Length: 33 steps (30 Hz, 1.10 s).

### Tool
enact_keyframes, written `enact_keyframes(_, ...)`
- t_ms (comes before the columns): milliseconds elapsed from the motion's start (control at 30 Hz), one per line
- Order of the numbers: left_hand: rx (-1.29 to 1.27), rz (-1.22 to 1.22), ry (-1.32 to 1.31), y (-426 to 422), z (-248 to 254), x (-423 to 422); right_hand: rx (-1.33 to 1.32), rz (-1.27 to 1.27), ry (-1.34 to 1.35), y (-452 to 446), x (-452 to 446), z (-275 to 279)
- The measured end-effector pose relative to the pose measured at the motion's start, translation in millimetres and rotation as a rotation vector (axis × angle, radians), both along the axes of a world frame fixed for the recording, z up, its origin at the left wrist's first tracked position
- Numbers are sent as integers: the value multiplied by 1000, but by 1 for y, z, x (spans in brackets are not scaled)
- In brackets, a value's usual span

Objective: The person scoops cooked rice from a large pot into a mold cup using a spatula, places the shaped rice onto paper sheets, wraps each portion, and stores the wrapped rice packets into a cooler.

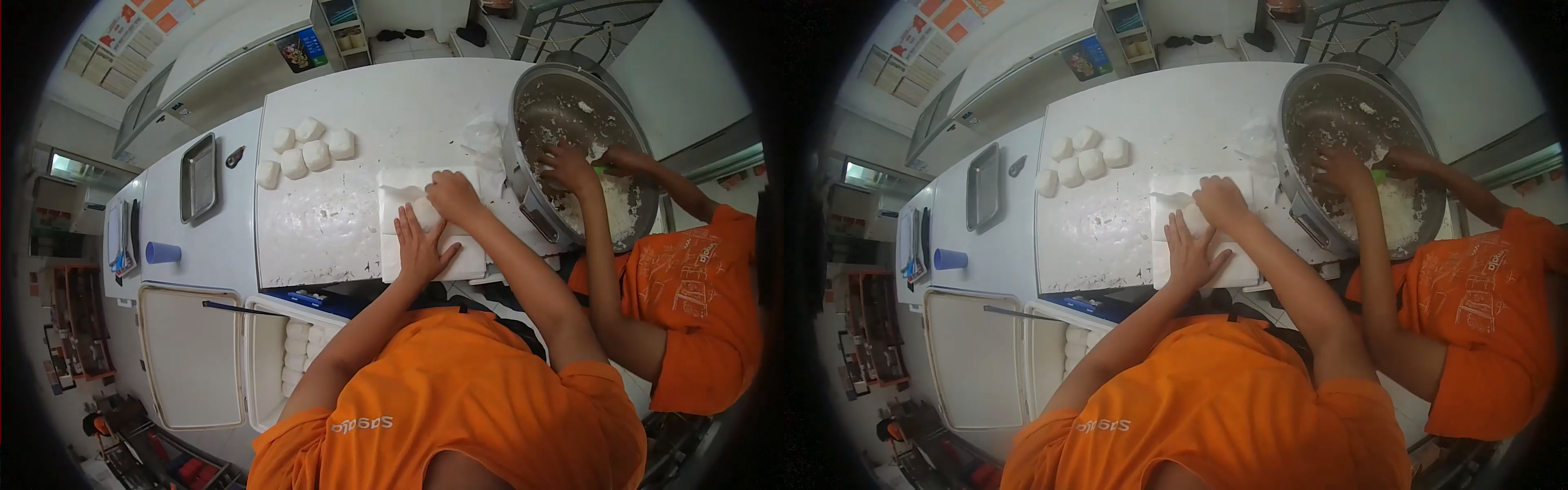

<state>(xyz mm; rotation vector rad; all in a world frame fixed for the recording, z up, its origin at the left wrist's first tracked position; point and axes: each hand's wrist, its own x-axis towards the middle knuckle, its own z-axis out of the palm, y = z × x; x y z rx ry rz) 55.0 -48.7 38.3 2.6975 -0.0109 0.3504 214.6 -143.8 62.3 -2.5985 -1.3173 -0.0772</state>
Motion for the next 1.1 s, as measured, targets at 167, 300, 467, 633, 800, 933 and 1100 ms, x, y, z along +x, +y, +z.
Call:
enact_keyframes(167,128,50,261,-11,-48,18,336,100,-180,-22,-61,-21)
enact_keyframes(300,15,-72,271,4,-20,11,250,-1,-90,-30,-65,-18)
enact_keyframes(467,-12,-297,-294,65,1,-25,197,-169,-7,-31,-92,0)
enact_keyframes(633,71,-238,-163,70,-10,-3,249,-226,-61,-41,-126,-31)
enact_keyframes(800,-41,-289,-20,100,-53,7,305,-293,89,-75,-87,-77)
enact_keyframes(933,-199,-1,350,79,8,54,185,-334,258,-59,-38,-54)
enact_keyframes(1100,33,-126,38,82,-4,77,51,-408,280,-35,-15,-45)
